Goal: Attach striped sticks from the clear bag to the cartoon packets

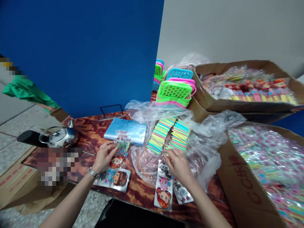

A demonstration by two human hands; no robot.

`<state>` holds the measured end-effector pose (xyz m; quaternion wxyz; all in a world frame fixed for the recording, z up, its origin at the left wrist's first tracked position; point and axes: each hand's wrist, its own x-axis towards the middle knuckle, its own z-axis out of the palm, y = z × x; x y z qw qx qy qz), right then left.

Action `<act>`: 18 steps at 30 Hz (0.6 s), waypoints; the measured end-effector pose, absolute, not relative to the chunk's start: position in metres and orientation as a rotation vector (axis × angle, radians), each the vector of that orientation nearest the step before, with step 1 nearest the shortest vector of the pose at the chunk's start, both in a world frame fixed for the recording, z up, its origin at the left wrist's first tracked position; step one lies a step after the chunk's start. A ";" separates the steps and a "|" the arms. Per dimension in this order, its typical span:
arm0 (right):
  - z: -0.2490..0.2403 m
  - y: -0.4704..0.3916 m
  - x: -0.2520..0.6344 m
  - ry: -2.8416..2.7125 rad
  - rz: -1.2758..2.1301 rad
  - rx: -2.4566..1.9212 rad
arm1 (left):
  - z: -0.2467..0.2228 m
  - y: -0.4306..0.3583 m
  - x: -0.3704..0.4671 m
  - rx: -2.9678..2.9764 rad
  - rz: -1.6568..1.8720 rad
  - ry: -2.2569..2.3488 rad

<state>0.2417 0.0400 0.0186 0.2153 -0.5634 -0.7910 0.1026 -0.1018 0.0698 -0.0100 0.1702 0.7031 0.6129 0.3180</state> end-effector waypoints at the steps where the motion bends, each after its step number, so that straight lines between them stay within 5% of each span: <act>1: 0.013 0.039 0.246 -2.234 0.258 -1.589 | -0.014 0.075 -0.110 2.003 0.891 1.768; 18: -0.003 0.039 0.250 -2.586 0.186 -1.985 | -0.042 0.107 -0.130 1.949 0.792 2.101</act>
